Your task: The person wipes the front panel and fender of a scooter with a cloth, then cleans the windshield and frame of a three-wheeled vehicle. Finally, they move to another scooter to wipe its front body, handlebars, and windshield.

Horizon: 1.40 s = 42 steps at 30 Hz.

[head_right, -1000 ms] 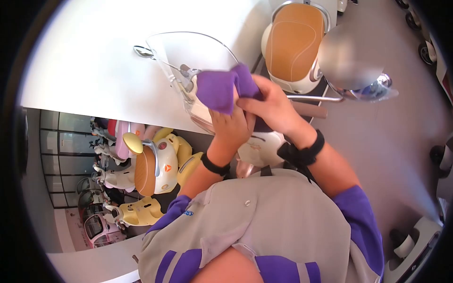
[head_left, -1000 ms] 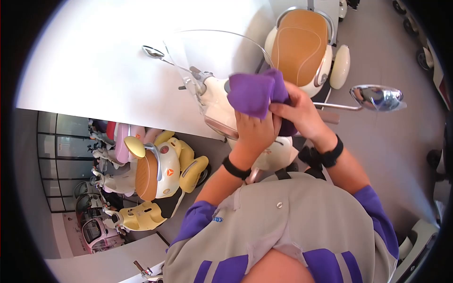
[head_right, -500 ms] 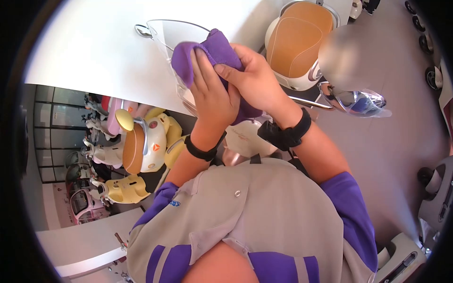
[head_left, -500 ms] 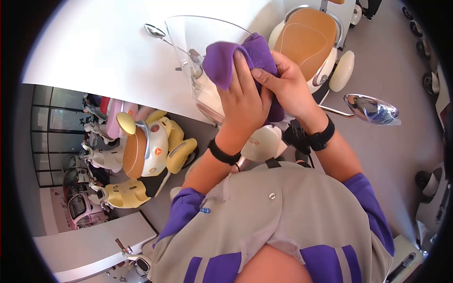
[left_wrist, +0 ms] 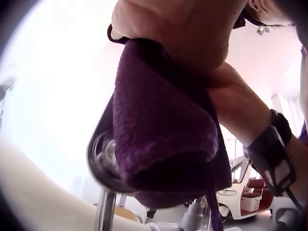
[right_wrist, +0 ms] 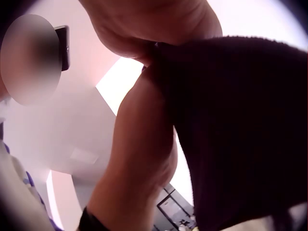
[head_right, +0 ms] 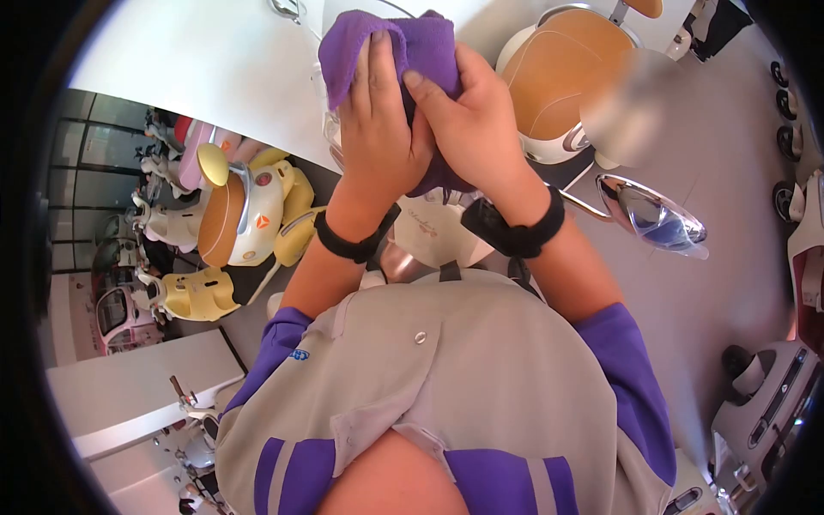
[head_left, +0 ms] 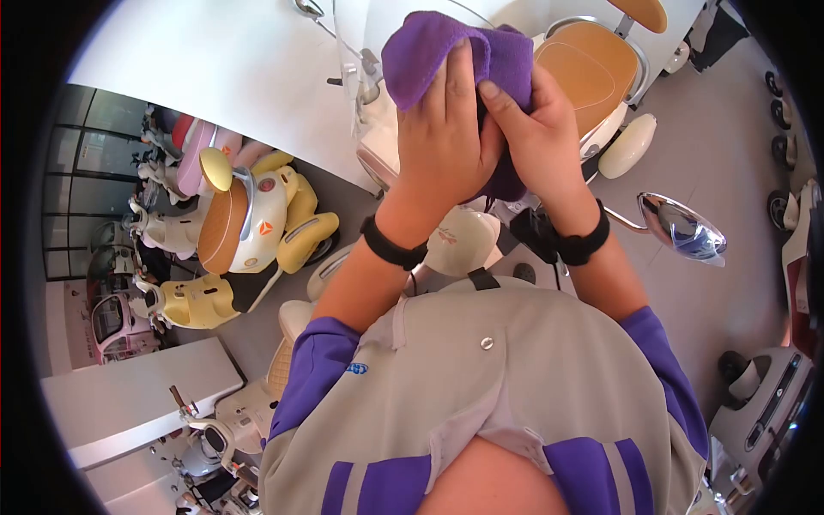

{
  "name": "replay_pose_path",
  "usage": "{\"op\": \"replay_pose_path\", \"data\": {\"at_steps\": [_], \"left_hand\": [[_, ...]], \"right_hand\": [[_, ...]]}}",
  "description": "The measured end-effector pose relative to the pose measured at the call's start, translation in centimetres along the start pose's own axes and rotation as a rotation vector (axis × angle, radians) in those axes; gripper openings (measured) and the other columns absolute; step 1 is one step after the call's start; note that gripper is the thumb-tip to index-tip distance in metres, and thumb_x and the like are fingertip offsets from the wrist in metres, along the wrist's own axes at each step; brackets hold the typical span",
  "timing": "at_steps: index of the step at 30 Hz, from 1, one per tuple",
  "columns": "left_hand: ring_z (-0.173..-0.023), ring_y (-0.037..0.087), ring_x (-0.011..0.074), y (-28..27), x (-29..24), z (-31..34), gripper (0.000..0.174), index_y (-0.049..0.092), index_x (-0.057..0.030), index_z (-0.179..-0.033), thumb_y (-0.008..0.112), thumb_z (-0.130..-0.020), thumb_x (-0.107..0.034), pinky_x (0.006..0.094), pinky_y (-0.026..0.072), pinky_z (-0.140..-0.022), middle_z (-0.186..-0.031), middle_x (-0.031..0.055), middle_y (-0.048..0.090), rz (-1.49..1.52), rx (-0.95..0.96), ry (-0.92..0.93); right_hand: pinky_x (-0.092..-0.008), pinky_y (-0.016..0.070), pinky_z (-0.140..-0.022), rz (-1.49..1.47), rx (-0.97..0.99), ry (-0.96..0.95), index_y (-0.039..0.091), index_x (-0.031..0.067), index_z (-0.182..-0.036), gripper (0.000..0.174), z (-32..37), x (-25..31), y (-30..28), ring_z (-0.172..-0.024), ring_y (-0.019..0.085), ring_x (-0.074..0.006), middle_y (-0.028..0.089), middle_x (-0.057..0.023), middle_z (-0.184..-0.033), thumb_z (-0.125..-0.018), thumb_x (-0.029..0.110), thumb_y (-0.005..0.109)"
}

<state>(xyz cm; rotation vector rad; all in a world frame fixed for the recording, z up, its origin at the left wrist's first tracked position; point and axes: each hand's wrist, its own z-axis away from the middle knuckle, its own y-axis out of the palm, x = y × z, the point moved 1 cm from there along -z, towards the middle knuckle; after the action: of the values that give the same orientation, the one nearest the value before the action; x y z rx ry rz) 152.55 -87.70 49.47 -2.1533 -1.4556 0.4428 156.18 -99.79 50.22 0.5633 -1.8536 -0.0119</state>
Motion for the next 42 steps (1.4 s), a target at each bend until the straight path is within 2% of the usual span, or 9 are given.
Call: {"op": "replay_pose_path", "data": {"at_steps": [9, 15, 18, 21, 22, 26, 31, 33, 42], "left_hand": [[-0.122, 0.048, 0.0528, 2.6, -2.4, 7.5, 0.070, 0.033, 0.0155, -0.140, 0.065, -0.089, -0.020, 0.0537, 0.0383, -0.105, -0.135, 0.0385, 0.044, -0.029, 0.024, -0.031], [-0.122, 0.052, 0.0466, 0.8, -2.0, 6.5, 0.060, 0.048, 0.0093, -0.135, 0.068, -0.086, -0.019, 0.0554, 0.0380, -0.106, -0.133, 0.0272, 0.052, 0.077, 0.061, 0.042], [-0.120, 0.055, 0.0442, -0.2, -0.6, 3.1, 0.057, 0.052, 0.0073, -0.133, 0.066, -0.085, -0.021, 0.0528, 0.0399, -0.106, -0.131, 0.0236, 0.056, 0.007, -0.018, 0.122], [-0.126, 0.051, 0.0392, -0.7, 1.4, 0.1, 0.068, 0.047, 0.0050, -0.140, 0.065, -0.083, -0.027, 0.0500, 0.0369, -0.108, -0.137, 0.0247, 0.052, 0.074, 0.070, -0.098], [-0.123, 0.052, 0.0447, -3.2, 1.0, -2.1, 0.063, 0.040, 0.0148, -0.140, 0.058, -0.091, -0.021, 0.0460, 0.0375, -0.109, -0.136, 0.0330, 0.050, -0.009, 0.088, -0.080], [-0.129, 0.047, 0.0422, -0.3, 1.9, 0.9, 0.083, 0.040, 0.0094, -0.143, 0.070, -0.076, -0.029, 0.0491, 0.0365, -0.108, -0.143, 0.0267, 0.045, 0.065, -0.038, -0.035], [-0.126, 0.049, 0.0452, 0.5, -1.3, 5.4, 0.074, 0.040, 0.0121, -0.141, 0.067, -0.082, -0.023, 0.0478, 0.0374, -0.107, -0.144, 0.0305, 0.044, 0.112, -0.002, 0.029], [-0.125, 0.050, 0.0447, 0.8, -1.3, 6.2, 0.071, 0.043, 0.0125, -0.140, 0.066, -0.083, -0.022, 0.0479, 0.0377, -0.107, -0.142, 0.0305, 0.046, 0.094, -0.019, 0.089], [-0.121, 0.057, 0.0359, 0.9, -0.8, 9.8, 0.049, 0.062, -0.0105, -0.130, 0.071, -0.082, -0.015, 0.0485, 0.0438, -0.102, -0.131, 0.0111, 0.060, 0.258, 0.122, 0.205]], "right_hand": [[-0.0269, 0.0494, -0.083, 0.057, -0.080, 0.040, 0.060, -0.0010, -0.118, 0.023, 4.6, -3.4, -1.0, -0.092, 0.060, -0.0106, 0.068, -0.0065, -0.102, -0.098, 0.012, 0.060], [-0.0271, 0.0491, -0.086, 0.055, -0.129, 0.185, 0.060, -0.0014, -0.123, 0.028, 8.3, -4.7, -1.8, -0.097, 0.059, -0.0107, 0.068, -0.0073, -0.110, -0.098, 0.010, 0.059], [-0.0276, 0.0510, -0.080, 0.358, -0.186, 0.031, 0.064, -0.0021, -0.115, 0.024, 5.6, -2.2, -1.0, -0.088, 0.061, -0.0105, 0.071, -0.0050, -0.098, -0.097, 0.014, 0.062], [-0.0270, 0.0518, -0.074, 0.465, -0.150, -0.111, 0.067, -0.0020, -0.107, 0.025, 0.7, 0.3, 0.1, -0.079, 0.062, -0.0093, 0.072, -0.0032, -0.090, -0.096, 0.020, 0.067], [-0.0263, 0.0516, -0.074, 0.376, -0.130, -0.117, 0.067, -0.0019, -0.107, 0.025, -0.1, 0.2, 0.4, -0.079, 0.061, -0.0085, 0.071, -0.0029, -0.090, -0.096, 0.020, 0.067], [-0.0235, 0.0506, -0.071, 0.091, -0.092, -0.015, 0.067, -0.0015, -0.107, 0.025, 0.3, -0.2, 0.7, -0.078, 0.059, -0.0055, 0.070, -0.0015, -0.091, -0.096, 0.021, 0.068], [-0.0231, 0.0482, -0.068, 0.156, -0.198, 0.165, 0.067, 0.0007, -0.107, 0.028, 5.2, -3.1, 0.4, -0.077, 0.057, -0.0059, 0.069, -0.0012, -0.090, -0.102, 0.026, 0.060], [-0.0244, 0.0487, -0.069, 0.188, -0.194, 0.045, 0.066, 0.0000, -0.109, 0.028, 6.1, -4.2, 0.1, -0.078, 0.057, -0.0070, 0.069, -0.0021, -0.091, -0.103, 0.025, 0.056], [-0.0311, 0.0512, -0.073, 0.334, -0.201, 0.189, 0.059, -0.0021, -0.118, 0.020, 11.6, -8.6, -0.9, -0.083, 0.062, -0.0161, 0.068, -0.0128, -0.096, -0.101, 0.007, 0.054]]}}
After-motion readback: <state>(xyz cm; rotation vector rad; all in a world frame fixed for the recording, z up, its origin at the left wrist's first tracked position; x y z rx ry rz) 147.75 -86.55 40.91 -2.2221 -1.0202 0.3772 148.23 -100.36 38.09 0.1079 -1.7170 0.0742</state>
